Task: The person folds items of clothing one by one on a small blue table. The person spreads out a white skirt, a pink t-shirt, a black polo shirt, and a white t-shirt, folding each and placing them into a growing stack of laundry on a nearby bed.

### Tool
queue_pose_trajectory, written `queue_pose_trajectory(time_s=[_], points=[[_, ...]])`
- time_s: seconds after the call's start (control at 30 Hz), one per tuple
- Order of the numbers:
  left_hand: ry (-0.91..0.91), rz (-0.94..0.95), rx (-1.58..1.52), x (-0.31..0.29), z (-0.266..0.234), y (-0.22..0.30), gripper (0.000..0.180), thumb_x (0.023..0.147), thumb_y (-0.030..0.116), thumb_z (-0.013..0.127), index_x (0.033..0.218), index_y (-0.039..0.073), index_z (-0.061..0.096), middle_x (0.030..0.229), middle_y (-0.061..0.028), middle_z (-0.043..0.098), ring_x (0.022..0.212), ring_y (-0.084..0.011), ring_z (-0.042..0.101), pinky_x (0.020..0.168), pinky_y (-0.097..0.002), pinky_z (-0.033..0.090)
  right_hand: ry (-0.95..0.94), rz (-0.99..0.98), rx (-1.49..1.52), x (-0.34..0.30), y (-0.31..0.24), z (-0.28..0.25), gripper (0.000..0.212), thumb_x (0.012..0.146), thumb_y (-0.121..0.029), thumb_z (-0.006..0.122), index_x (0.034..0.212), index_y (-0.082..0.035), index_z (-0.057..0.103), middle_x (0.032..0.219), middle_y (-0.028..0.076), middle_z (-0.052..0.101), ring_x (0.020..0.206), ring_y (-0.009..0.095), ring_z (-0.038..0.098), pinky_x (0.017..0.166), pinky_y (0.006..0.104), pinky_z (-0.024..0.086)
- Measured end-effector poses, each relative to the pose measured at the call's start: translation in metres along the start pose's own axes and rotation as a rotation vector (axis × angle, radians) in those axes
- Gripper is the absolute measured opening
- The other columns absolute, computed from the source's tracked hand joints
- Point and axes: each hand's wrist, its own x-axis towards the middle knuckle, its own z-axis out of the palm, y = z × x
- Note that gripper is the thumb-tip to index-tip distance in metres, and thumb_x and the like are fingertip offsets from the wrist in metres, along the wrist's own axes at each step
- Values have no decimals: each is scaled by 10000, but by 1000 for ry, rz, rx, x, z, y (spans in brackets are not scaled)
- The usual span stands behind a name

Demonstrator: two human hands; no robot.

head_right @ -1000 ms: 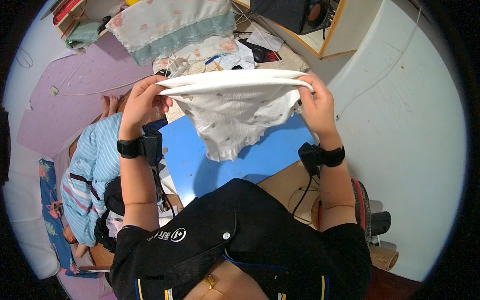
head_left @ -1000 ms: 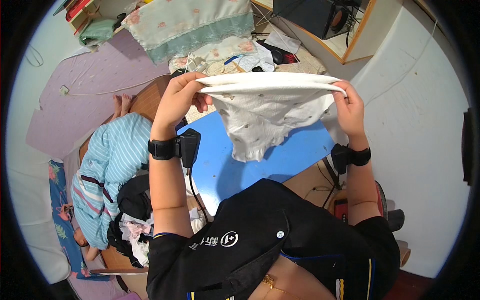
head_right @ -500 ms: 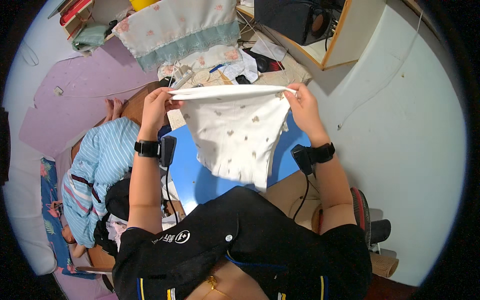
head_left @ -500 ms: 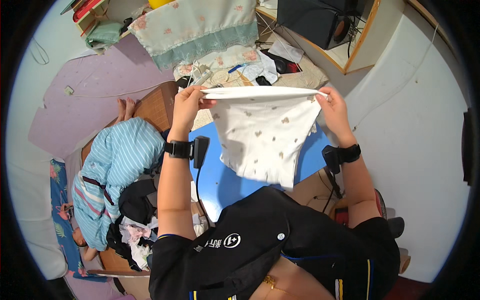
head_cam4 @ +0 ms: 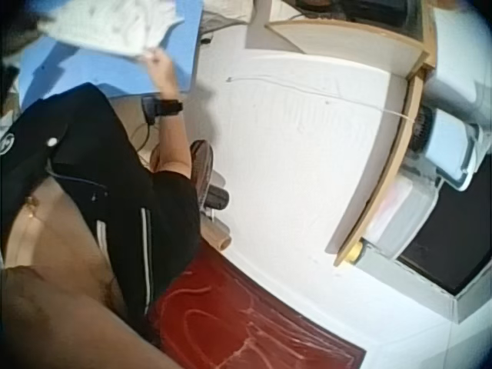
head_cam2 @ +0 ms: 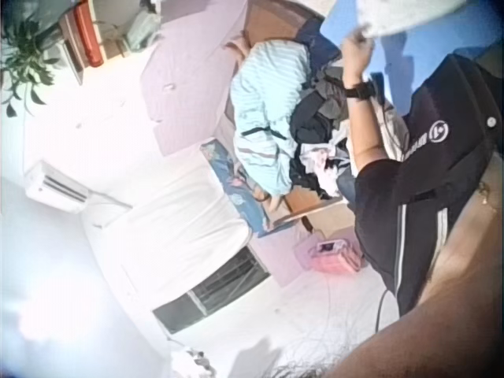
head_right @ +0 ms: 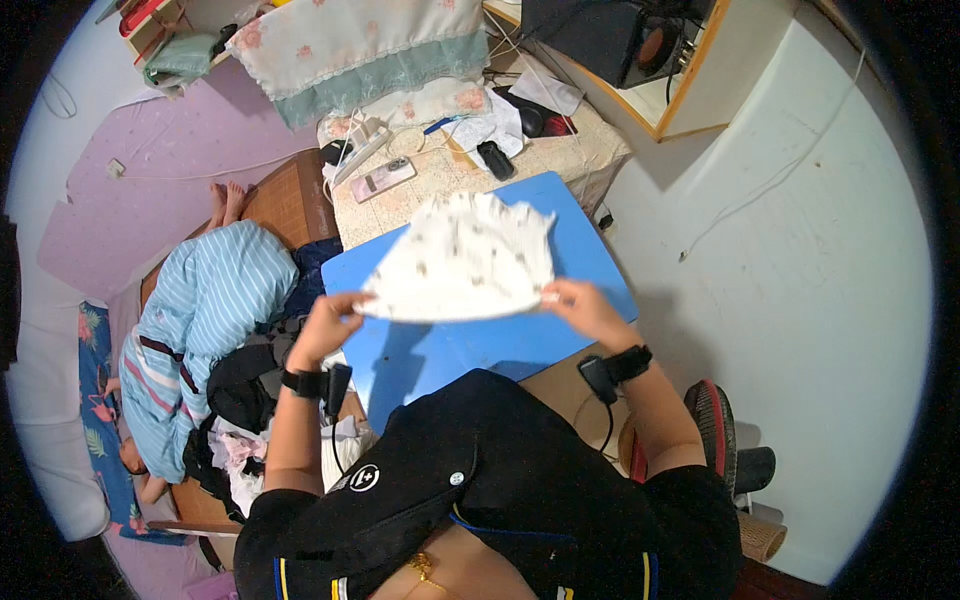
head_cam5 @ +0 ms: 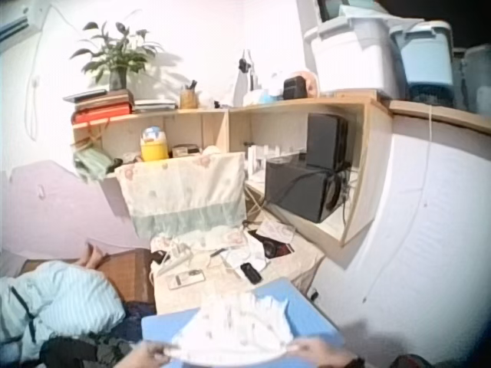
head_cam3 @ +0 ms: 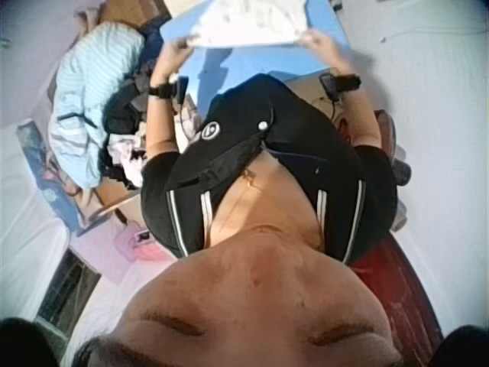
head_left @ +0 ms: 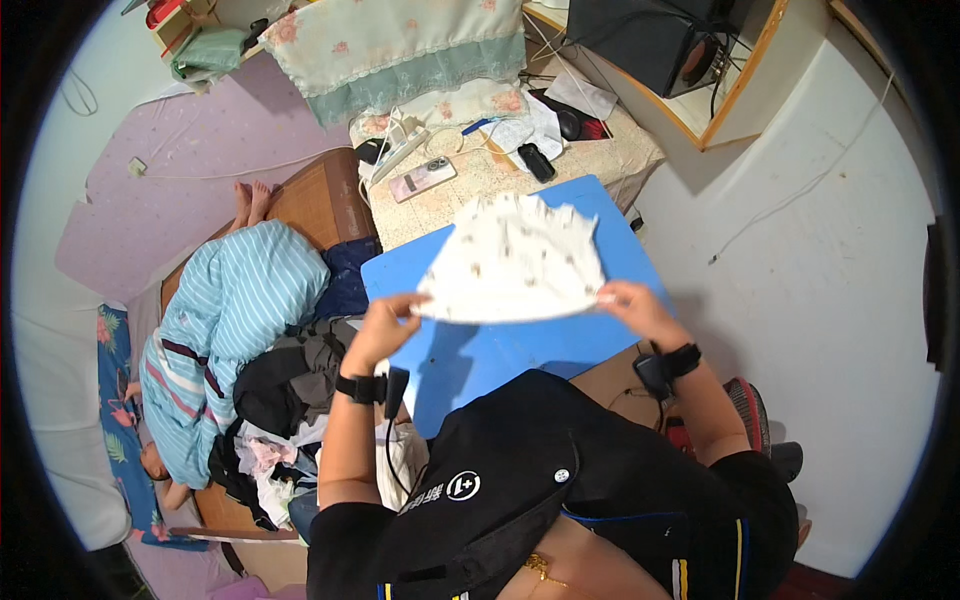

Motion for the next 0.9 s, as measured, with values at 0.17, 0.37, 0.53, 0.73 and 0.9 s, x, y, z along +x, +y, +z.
queue_pose_trajectory(time_s=[0.17, 0.37, 0.53, 0.73, 0.9], points=[[-343, -285, 217, -26, 44, -79, 202, 701, 125, 624, 859, 6, 663, 844, -132, 657, 735, -279, 619, 693, -329, 486, -427, 15, -102, -19, 61, 60, 183, 808, -168, 599, 941, -42, 611, 774, 69, 621, 710, 133, 552, 641, 276, 436], [-278, 8, 316, -32, 45, -77, 141, 699, 125, 647, 811, 41, 653, 1002, -143, 616, 1065, -293, 491, 949, -355, 356, -572, 144, -85, -5, 33, 45, 184, 805, -182, 605, 907, -30, 599, 726, 54, 585, 678, 143, 528, 618, 284, 425], [-571, -280, -130, -5, 34, -43, 160, 763, 113, 566, 857, -6, 617, 853, -63, 626, 828, -167, 568, 792, -292, 444, -639, 186, 50, 9, 11, 27, 173, 815, -180, 598, 906, -33, 603, 711, 21, 560, 676, 99, 490, 599, 252, 401], [-546, -283, -20, 21, 40, -46, 217, 829, 199, 543, 883, -3, 599, 718, 12, 546, 656, -90, 474, 599, -244, 404, -496, 176, 137, 33, 38, 31, 192, 852, -169, 587, 962, -12, 581, 776, -10, 584, 720, 58, 503, 640, 217, 418], [-117, -294, -632, 63, 48, -88, 242, 886, 285, 510, 903, 51, 571, 744, 10, 547, 624, -83, 488, 559, -222, 405, -4, 164, 369, 62, 70, 25, 214, 883, -145, 540, 1005, 30, 546, 860, 33, 600, 766, 84, 540, 688, 224, 440]])
